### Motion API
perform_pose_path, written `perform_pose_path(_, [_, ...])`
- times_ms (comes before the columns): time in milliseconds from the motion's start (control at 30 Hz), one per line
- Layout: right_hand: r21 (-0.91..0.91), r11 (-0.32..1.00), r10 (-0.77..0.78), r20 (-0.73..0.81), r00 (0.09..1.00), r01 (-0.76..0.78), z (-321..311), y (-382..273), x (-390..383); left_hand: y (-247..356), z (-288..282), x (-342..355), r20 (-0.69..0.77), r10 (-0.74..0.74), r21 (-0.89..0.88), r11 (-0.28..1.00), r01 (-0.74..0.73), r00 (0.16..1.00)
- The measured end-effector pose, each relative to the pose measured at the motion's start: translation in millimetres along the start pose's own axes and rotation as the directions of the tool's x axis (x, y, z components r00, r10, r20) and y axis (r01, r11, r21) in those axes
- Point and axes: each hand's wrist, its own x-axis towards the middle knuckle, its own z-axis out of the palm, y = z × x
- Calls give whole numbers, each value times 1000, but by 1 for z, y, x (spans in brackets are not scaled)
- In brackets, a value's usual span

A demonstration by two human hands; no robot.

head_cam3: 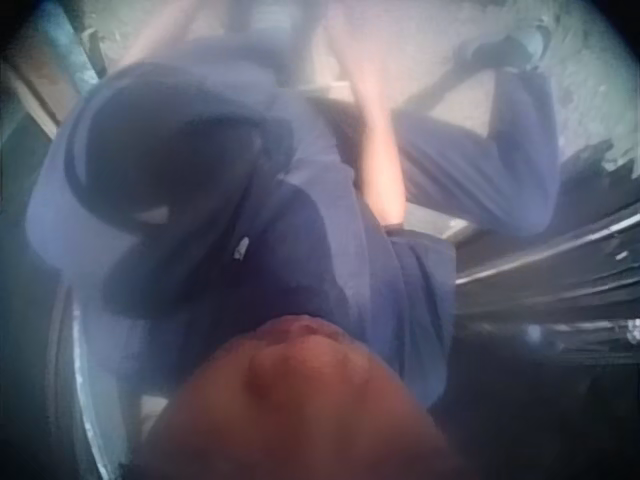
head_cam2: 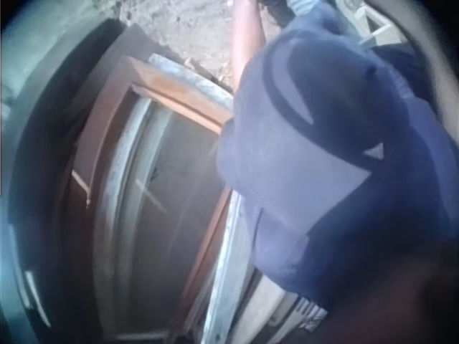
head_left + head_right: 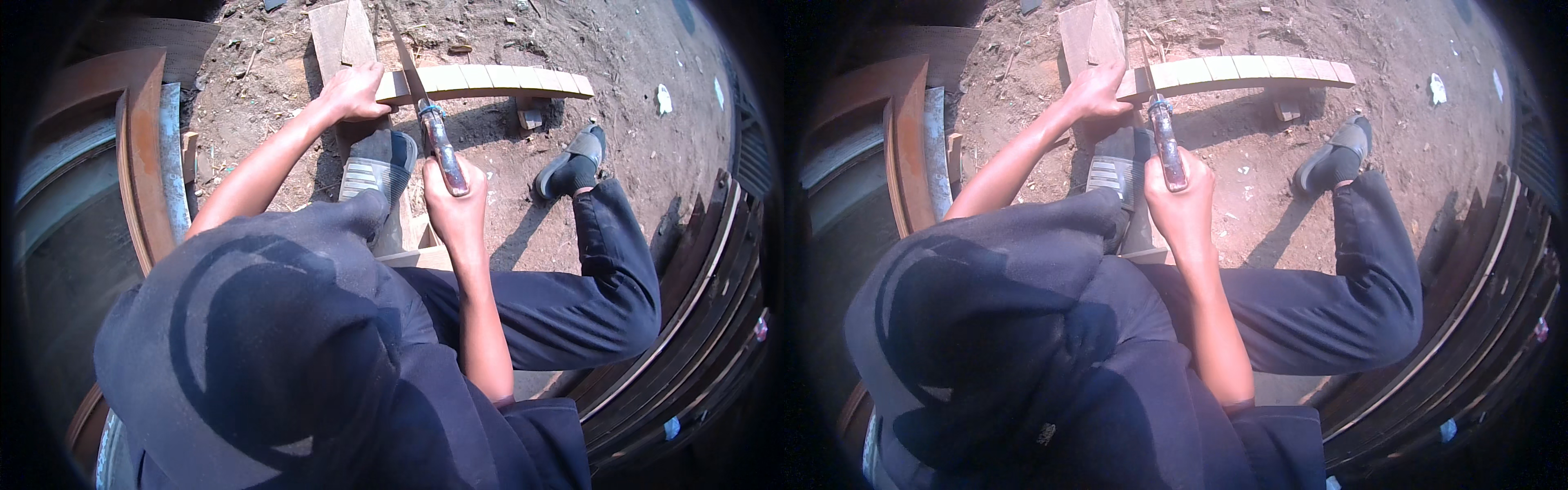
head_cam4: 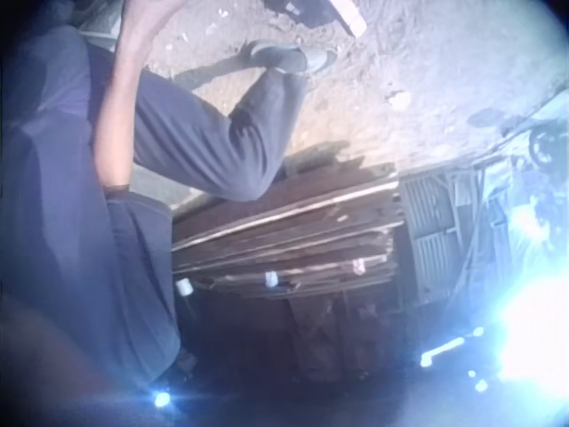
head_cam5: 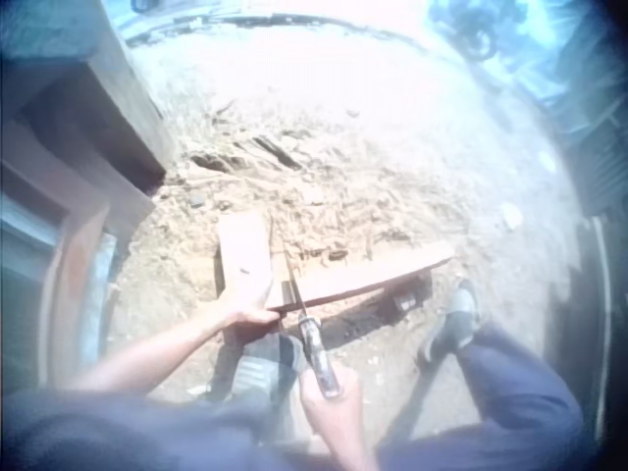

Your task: The person sits on the ground and uses a hand saw to cut a piece of wood placed on a makeshift wooden stand. The person holds the wood steady with one hand and saws with the other.

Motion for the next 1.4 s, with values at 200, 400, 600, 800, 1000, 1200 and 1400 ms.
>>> perform_pose_path(200, [-7,999,-52,-87,995,52,-12,3,-51,13,0,1,-12,28,6,1000,-27,1000])
perform_pose_path(400, [47,998,-49,-64,997,52,10,14,11,14,3,-6,-82,34,14,999,-33,996])
perform_pose_path(600, [28,991,-129,-107,986,133,2,57,-39,11,11,-4,-134,56,38,998,-52,989])
perform_pose_path(800, [34,994,-97,-61,993,100,11,49,8,10,17,-11,-179,65,25,998,-62,982])
perform_pose_path(1000, [-81,982,-178,-60,982,173,9,82,-22,13,20,-14,-205,36,-5,999,-38,978])
perform_pose_path(1200, [-2,998,-66,-15,998,66,12,54,10,16,17,-5,-219,27,1,1000,-28,975])
perform_pose_path(1400, [-82,987,-142,-69,987,136,-1,93,-27,19,24,-6,-196,-21,-1,1000,21,980])
